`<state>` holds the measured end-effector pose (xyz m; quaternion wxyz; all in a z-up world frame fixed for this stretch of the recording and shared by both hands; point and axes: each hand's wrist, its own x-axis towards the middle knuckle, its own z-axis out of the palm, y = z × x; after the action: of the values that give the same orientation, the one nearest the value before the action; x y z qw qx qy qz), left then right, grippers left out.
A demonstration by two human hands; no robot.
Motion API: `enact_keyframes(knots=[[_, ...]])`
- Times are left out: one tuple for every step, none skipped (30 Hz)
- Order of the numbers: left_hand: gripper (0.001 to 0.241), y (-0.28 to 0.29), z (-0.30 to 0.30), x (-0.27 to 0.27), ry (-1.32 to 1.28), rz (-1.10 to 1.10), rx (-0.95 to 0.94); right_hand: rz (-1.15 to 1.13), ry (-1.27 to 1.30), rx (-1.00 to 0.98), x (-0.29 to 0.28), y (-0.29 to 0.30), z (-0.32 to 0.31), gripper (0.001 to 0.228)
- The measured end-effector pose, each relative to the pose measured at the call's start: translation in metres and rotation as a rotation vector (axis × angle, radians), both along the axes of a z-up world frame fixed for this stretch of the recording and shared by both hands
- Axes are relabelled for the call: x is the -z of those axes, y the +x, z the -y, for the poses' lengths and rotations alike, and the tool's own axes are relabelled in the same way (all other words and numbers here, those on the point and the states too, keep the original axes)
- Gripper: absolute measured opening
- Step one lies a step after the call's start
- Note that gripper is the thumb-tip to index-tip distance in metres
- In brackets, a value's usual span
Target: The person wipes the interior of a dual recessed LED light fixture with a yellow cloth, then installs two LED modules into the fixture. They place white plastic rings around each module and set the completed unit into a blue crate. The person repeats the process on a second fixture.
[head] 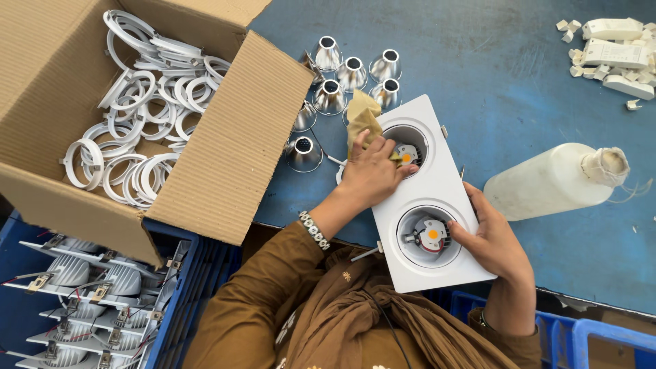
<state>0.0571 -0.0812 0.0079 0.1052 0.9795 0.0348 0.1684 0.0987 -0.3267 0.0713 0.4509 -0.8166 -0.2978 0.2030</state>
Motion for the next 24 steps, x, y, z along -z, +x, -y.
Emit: enact_keyframes(knots=[[0.065,-0.002,-0.006,0.0,-0.096,0.027,0.036,-0.004,-0.01,0.002,0.0,0.003,0.001,0.07],[0.063,-0.005,-0.014,0.0,-0.194,0.051,0.071,-0.012,-0.024,0.003,0.0,0.004,0.003,0.071],[0.061,-0.008,-0.02,0.001,-0.293,0.075,0.106,-0.02,-0.038,0.005,0.001,0.006,0.005,0.071],[0.061,-0.011,-0.026,0.002,-0.316,0.073,0.137,-0.01,-0.052,0.002,0.002,0.008,0.006,0.072],[0.061,-0.013,-0.031,0.003,-0.338,0.071,0.167,-0.001,-0.067,-0.001,0.002,0.011,0.007,0.073],[0.062,-0.015,-0.034,0.003,-0.36,0.069,0.199,0.009,-0.082,-0.003,0.002,0.013,0.008,0.074],[0.064,-0.015,-0.035,0.003,-0.269,0.131,0.225,-0.004,-0.092,0.006,0.001,0.015,0.008,0.073],[0.066,-0.017,-0.034,0.002,-0.176,0.189,0.254,-0.02,-0.101,0.017,0.001,0.016,0.008,0.073],[0.068,-0.017,-0.033,0.001,-0.083,0.248,0.282,-0.035,-0.11,0.029,0.002,0.016,0.008,0.072],[0.07,-0.015,-0.032,0.0,-0.074,0.239,0.315,-0.041,-0.099,0.032,0.002,0.016,0.009,0.073],[0.071,-0.012,-0.032,-0.001,-0.065,0.23,0.349,-0.047,-0.087,0.035,0.002,0.016,0.01,0.073],[0.073,-0.01,-0.031,-0.003,-0.056,0.222,0.382,-0.052,-0.076,0.038,0.002,0.014,0.009,0.073],[0.075,-0.007,-0.031,-0.004,-0.042,0.186,0.397,-0.052,-0.067,0.031,0.002,0.012,0.009,0.073],[0.077,-0.003,-0.03,-0.005,-0.026,0.149,0.408,-0.052,-0.057,0.021,0.001,0.011,0.007,0.072],[0.078,-0.001,-0.03,-0.006,-0.01,0.113,0.419,-0.052,-0.046,0.01,0.0,0.01,0.006,0.072],[0.078,-0.001,-0.03,-0.006,-0.029,0.08,0.412,-0.061,-0.047,0.015,0.0,0.009,0.005,0.072],[0.078,0.0,-0.03,-0.005,-0.047,0.048,0.406,-0.07,-0.047,0.02,-0.001,0.008,0.004,0.072],[0.078,0.0,-0.029,-0.003,-0.067,0.016,0.4,-0.078,-0.05,0.026,-0.002,0.007,0.003,0.072],[0.078,0.0,-0.028,-0.002,-0.095,0.033,0.399,-0.079,-0.082,0.034,-0.004,0.006,0.003,0.073],[0.079,-0.001,-0.028,-0.001,-0.118,0.051,0.396,-0.077,-0.109,0.041,-0.005,0.006,0.002,0.073],[0.08,-0.001,-0.028,0.0,-0.14,0.069,0.393,-0.076,-0.137,0.047,-0.006,0.006,0.002,0.074],[0.078,-0.001,-0.027,0.001,-0.115,0.068,0.356,-0.079,-0.118,0.037,-0.007,0.006,0.0,0.074],[0.077,-0.002,-0.025,0.002,-0.089,0.067,0.319,-0.081,-0.099,0.026,-0.007,0.007,0.0,0.073],[0.077,-0.004,-0.022,0.003,-0.066,0.066,0.283,-0.084,-0.082,0.016,-0.007,0.007,0.0,0.072]])
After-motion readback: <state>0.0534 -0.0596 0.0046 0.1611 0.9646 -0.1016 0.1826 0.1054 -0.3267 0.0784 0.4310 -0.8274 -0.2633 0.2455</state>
